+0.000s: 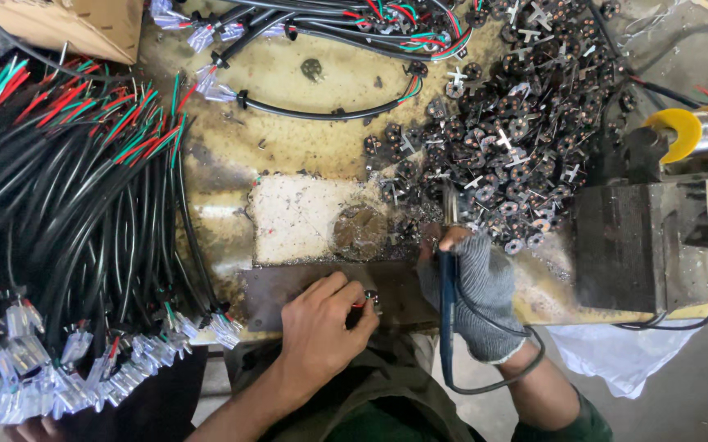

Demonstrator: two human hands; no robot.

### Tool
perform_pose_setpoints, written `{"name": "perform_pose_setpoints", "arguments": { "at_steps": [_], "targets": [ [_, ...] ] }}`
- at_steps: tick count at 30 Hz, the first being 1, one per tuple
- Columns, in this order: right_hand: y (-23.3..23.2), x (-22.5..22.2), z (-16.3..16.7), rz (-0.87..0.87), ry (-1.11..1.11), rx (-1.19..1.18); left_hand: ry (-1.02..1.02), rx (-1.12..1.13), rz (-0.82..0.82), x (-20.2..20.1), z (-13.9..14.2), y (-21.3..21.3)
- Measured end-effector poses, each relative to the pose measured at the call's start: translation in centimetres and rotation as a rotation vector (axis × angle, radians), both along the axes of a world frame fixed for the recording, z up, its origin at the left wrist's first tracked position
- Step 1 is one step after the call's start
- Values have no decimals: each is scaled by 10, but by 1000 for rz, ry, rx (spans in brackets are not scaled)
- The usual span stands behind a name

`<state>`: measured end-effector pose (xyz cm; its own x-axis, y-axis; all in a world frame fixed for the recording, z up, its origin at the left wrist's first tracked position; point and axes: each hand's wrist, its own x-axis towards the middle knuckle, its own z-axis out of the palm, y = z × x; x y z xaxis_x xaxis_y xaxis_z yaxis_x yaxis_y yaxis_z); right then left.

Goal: The person solders wire ends to terminal connectors at a workbench. They pick up a wire, position its stripped end against a connector, apply a soldering iron and solder to join them, then set the finished assembly aside and reach for the next wire, repeating the process.

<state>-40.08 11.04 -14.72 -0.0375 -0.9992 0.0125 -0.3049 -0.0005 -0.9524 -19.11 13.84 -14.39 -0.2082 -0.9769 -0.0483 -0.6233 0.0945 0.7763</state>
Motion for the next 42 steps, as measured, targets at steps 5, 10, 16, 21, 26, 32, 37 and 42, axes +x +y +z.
{"name": "perform_pose_setpoints", "arguments": {
  "at_steps": [5, 10, 16, 21, 26, 32, 37, 42],
  "targets": [
    [-13, -7, 28, -94, 70, 447, 10, -2, -21, 0, 1, 1],
    [16, -17, 53, 387, 875, 84, 19, -46, 16, 0, 0, 2],
    [43, -37, 29, 548, 1128, -297, 21, -51, 1, 0, 0, 2],
    [43, -36, 18, 524, 1136, -302, 23, -69, 18, -1, -2, 2],
    [66, -4, 11, 396, 1486, -588, 24, -42, 15, -1, -5, 2],
    [27, -34, 34, 306, 1132, 430, 12, -66, 13, -3, -4, 3],
    [20, -18, 32, 9, 522, 44, 27, -145, 24, -3, -2, 4],
    [65, 31, -27, -80, -329, 52, -12, -134, 7, -4, -5, 5]
  ]
}}
